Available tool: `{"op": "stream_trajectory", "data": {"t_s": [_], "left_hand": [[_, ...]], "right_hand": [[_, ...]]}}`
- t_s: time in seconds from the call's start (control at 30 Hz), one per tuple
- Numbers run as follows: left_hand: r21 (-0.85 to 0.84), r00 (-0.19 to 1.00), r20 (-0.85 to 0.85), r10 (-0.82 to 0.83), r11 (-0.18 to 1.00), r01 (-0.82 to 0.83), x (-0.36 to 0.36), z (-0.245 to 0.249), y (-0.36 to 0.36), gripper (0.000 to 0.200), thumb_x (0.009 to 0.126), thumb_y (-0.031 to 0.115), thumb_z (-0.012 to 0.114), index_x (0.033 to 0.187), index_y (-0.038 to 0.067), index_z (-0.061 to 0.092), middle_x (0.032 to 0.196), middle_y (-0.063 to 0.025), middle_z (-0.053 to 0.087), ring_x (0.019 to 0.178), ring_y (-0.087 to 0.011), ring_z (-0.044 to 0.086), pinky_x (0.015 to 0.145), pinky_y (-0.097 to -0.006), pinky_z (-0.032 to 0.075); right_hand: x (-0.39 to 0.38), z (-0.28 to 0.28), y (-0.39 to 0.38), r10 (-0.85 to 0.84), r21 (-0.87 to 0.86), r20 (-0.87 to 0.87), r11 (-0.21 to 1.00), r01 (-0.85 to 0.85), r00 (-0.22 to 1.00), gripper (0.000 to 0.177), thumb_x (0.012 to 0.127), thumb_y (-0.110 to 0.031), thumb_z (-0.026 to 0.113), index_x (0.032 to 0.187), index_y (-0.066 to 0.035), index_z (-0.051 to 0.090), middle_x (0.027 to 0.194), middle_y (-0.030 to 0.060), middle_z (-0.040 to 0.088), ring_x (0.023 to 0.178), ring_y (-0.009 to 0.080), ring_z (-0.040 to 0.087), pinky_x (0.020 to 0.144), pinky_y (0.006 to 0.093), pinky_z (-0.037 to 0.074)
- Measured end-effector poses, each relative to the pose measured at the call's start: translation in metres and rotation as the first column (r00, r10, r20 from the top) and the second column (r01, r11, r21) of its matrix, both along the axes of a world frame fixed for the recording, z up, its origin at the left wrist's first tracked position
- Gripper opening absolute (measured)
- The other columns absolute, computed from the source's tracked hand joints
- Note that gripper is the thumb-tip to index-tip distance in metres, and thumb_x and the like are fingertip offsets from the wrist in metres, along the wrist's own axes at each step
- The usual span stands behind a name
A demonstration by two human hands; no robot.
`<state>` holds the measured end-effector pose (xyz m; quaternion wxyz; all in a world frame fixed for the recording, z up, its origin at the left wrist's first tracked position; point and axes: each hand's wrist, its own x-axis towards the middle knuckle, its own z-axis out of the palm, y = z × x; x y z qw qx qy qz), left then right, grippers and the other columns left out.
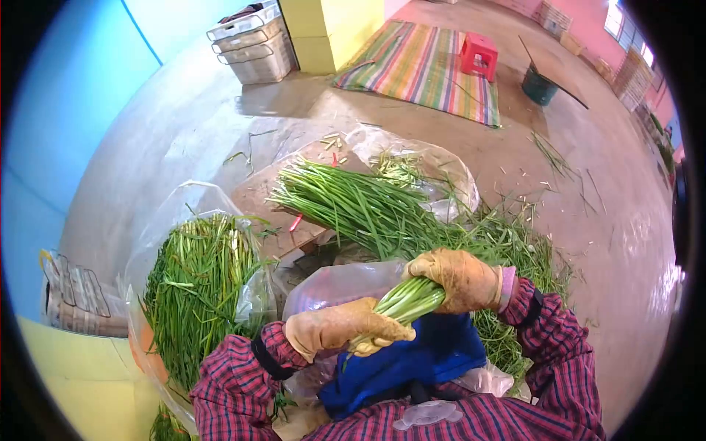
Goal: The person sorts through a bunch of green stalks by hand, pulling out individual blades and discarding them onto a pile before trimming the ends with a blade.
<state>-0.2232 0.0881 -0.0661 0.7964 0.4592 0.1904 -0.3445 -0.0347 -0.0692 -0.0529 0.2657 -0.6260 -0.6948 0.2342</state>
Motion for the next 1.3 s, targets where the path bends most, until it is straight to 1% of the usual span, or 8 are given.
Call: {"op": "stream_trajectory", "data": {"t_s": [0.13,0.3,0.4,0.6,0.77,0.9,1.07,1.3], "left_hand": [[0.033,0.990,0.095,-0.104,0.994,0.101,0.010,0.016,0.041,0.045,0.095,0.039,0.057,0.120,0.002,0.060,0.069,-0.0035,0.061,0.050,-0.0082,0.053,0.042,-0.0216,0.040],[-0.318,0.713,0.301,0.633,0.772,-0.551,0.008,-0.017,0.121,0.069,0.095,0.059,0.046,0.131,0.000,0.049,0.101,-0.0132,0.067,0.075,-0.0198,0.066,0.055,-0.0273,0.054],[-0.080,0.496,0.306,0.813,0.541,-0.837,0.004,-0.041,0.143,0.058,0.094,0.048,0.054,0.131,0.004,0.049,0.110,-0.0087,0.063,0.095,-0.0208,0.062,0.075,-0.0326,0.052],[0.103,0.481,0.212,0.851,0.470,-0.877,0.030,-0.139,0.158,0.054,0.092,0.031,0.063,0.136,0.007,0.042,0.122,-0.0081,0.054,0.113,-0.0254,0.050,0.091,-0.0430,0.044],[0.146,0.430,0.172,0.886,0.409,-0.901,0.055,-0.183,0.169,0.051,0.093,0.022,0.057,0.138,0.010,0.036,0.119,-0.0044,0.052,0.107,-0.0171,0.051,0.093,-0.0402,0.043],[0.074,0.433,0.189,0.882,0.426,-0.901,0.063,-0.177,0.171,0.038,0.087,0.005,0.050,0.125,0.009,0.045,0.120,-0.0030,0.052,0.106,-0.0171,0.050,0.090,-0.0400,0.043],[-0.013,0.457,0.206,0.865,0.469,-0.883,0.068,-0.210,0.173,0.033,0.082,0.005,0.054,0.115,0.010,0.056,0.112,-0.0020,0.059,0.102,-0.0190,0.055,0.092,-0.0404,0.045],[-0.170,0.273,0.004,0.962,0.269,-0.948,0.071,-0.207,0.170,0.034,0.079,-0.003,0.047,0.110,0.007,0.057,0.111,-0.0069,0.059,0.104,-0.0250,0.056,0.095,-0.0464,0.046]], "right_hand": [[0.007,-0.007,0.025,-0.074,-0.241,-0.077,0.969,0.053,0.994,0.041,0.074,-0.027,0.078,0.105,-0.010,0.058,0.084,0.0151,0.066,0.080,0.0371,0.065,0.069,0.0414,0.053],[0.065,-0.028,0.099,-0.291,-0.081,-0.159,0.956,0.282,0.943,0.042,0.077,-0.027,0.076,0.107,-0.003,0.058,0.089,0.0194,0.068,0.085,0.0350,0.067,0.072,0.0390,0.053],[0.090,-0.044,0.164,-0.416,-0.104,-0.094,0.908,0.406,0.905,0.045,0.078,-0.028,0.073,0.111,-0.002,0.057,0.093,0.0214,0.068,0.087,0.0340,0.067,0.076,0.0386,0.053],[0.077,-0.120,0.285,-0.573,-0.141,0.107,0.800,0.583,0.812,0.060,0.074,-0.037,0.075,0.117,0.000,0.056,0.100,0.0242,0.067,0.095,0.0381,0.065,0.084,0.0413,0.051],[0.055,-0.184,0.309,-0.476,-0.017,0.483,0.834,0.552,0.735,0.105,0.069,-0.065,0.071,0.145,-0.002,0.035,0.146,0.0211,0.039,0.133,0.0364,0.039,0.110,0.0432,0.030],[0.070,-0.177,0.301,-0.400,-0.073,0.276,0.898,0.434,0.874,0.106,0.064,-0.062,0.077,0.141,0.000,0.038,0.135,0.0231,0.048,0.122,0.0372,0.050,0.101,0.0423,0.041],[0.027,-0.175,0.300,-0.316,-0.033,0.440,0.930,0.367,0.841,0.099,0.065,-0.051,0.078,0.140,-0.002,0.038,0.117,0.0191,0.056,0.103,0.0356,0.058,0.086,0.0444,0.047],[0.034,-0.182,0.301,-0.302,0.030,0.415,0.947,0.319,0.858,0.092,0.068,-0.046,0.077,0.140,-0.004,0.039,0.117,0.0170,0.055,0.102,0.0339,0.058,0.083,0.0432,0.048]]}}
